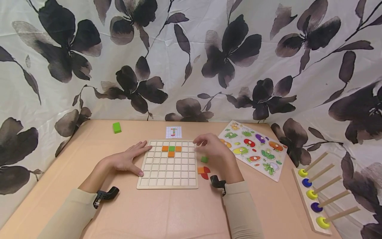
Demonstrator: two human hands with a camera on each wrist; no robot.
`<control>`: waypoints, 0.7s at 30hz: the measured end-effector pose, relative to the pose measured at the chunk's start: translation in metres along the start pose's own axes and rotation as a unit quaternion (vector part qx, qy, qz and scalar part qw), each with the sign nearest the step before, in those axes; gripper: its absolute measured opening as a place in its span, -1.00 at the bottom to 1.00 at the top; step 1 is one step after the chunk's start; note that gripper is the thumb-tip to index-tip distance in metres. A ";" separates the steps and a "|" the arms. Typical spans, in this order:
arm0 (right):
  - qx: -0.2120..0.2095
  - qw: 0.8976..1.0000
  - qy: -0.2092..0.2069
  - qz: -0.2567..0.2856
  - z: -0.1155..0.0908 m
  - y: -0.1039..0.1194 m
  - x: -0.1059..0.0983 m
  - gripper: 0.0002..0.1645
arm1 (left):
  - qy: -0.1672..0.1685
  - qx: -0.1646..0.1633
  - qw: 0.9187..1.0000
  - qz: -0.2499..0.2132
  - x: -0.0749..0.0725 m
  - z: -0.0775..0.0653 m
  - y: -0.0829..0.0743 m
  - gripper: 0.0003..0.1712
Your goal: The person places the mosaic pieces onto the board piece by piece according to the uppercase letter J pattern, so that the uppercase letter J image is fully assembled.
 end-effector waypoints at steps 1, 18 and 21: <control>0.004 1.000 0.003 -0.001 0.000 -0.002 -0.001 -0.63 | 0.000 -0.001 1.000 0.000 0.000 0.000 0.000 0.41; 0.049 0.996 0.075 0.030 -0.007 -0.028 -0.006 -0.65 | 0.000 -0.005 1.000 0.008 0.000 0.002 0.002 0.42; 0.057 0.995 0.085 0.016 -0.008 -0.029 -0.005 -0.67 | 0.001 -0.004 1.000 0.007 0.000 0.002 0.002 0.42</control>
Point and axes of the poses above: each hand's wrist, its own z-axis towards the middle knuckle, its own x-axis out of the palm, y = z × x, the point moved 1 cm from there along z, towards the middle knuckle, and after that the axes turned 13 degrees about y, right-handed, at the moved point
